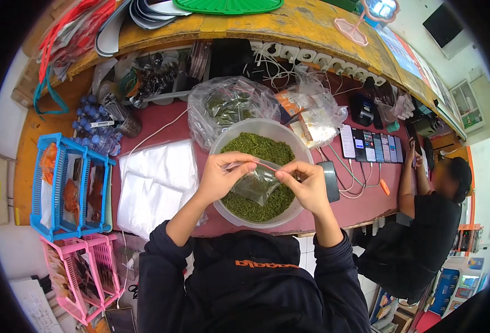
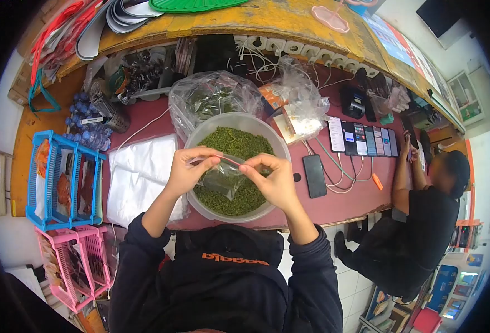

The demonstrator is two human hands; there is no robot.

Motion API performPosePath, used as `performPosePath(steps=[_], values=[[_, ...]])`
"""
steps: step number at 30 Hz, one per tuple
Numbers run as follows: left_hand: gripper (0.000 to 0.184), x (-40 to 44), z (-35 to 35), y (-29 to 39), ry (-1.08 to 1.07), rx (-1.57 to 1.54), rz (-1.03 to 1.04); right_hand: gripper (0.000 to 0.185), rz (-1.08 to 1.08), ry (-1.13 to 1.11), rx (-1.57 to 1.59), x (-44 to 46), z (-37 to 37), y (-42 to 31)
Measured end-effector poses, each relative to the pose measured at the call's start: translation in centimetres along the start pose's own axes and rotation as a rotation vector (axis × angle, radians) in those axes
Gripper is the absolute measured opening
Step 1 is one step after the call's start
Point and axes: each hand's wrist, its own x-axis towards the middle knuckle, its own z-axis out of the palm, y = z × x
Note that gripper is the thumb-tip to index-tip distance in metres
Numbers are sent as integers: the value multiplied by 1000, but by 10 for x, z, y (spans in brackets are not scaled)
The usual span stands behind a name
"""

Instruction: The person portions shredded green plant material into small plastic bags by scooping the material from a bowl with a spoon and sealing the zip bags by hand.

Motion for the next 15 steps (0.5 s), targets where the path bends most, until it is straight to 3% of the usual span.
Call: performPosePath(steps=[2,3,5,8,11,15], values=[[15,-4,3,2,23,-72,-113,8,-139,-22,52,-2,-1,5],[15,-5,4,5,24,-71,-116,7,-109,-16,71,-3,0,6],[11,-5,8,11,5,186,80,7,-104,-12,52,-3,5,6],[6,-8,20,5,-1,161,206,5,-206,-20,-11,-2,20,0],[4,-8,20,14,33,217,238,6,-395,89,-148,-4,26,-5],[2,-3,4,20,190,100,185,5,-381,125,-175,-15,11,-7]])
